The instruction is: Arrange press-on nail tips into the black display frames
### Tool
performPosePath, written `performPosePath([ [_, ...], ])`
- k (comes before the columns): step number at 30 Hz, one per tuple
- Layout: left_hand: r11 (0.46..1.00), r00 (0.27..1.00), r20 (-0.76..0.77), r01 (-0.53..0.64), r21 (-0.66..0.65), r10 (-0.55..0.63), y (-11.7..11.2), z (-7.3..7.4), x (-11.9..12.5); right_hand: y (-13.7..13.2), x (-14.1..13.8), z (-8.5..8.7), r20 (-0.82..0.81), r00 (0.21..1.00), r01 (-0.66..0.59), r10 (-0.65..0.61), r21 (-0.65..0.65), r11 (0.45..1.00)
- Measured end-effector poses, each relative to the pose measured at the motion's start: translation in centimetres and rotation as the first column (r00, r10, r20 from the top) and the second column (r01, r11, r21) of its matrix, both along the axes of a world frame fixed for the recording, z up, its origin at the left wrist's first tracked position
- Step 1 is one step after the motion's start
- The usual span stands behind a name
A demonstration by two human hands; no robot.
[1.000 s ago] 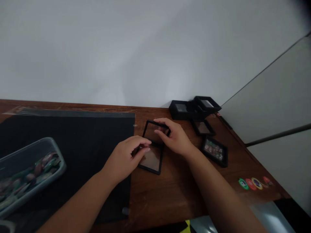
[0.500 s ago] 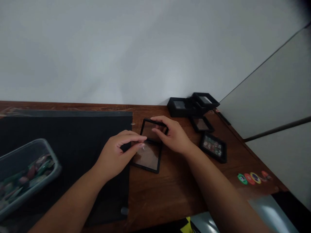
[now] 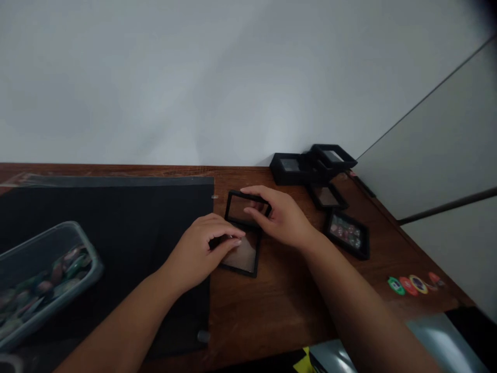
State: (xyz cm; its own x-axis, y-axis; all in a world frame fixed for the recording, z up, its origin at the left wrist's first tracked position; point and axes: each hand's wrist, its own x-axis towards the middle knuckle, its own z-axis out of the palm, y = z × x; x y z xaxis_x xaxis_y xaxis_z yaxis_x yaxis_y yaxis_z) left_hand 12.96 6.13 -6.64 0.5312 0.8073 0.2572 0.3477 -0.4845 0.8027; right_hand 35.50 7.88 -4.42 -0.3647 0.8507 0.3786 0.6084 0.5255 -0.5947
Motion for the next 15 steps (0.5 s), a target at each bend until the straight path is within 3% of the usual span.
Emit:
performPosePath([
  [8,0.997,0.984,-0.176,0.029,0.076,-0.015,0.14,-0.66,0.65,-0.23,-0.17,0.32,0.080,0.997,0.004,-0.011,0.085,0.996],
  [15,0.986,0.953,-0.304,0.054,0.155,-0.004,0.01,-0.33,0.40,-0.32,-0.28,0.43,0.063,0.998,0.003,-0.006,0.059,0.998],
])
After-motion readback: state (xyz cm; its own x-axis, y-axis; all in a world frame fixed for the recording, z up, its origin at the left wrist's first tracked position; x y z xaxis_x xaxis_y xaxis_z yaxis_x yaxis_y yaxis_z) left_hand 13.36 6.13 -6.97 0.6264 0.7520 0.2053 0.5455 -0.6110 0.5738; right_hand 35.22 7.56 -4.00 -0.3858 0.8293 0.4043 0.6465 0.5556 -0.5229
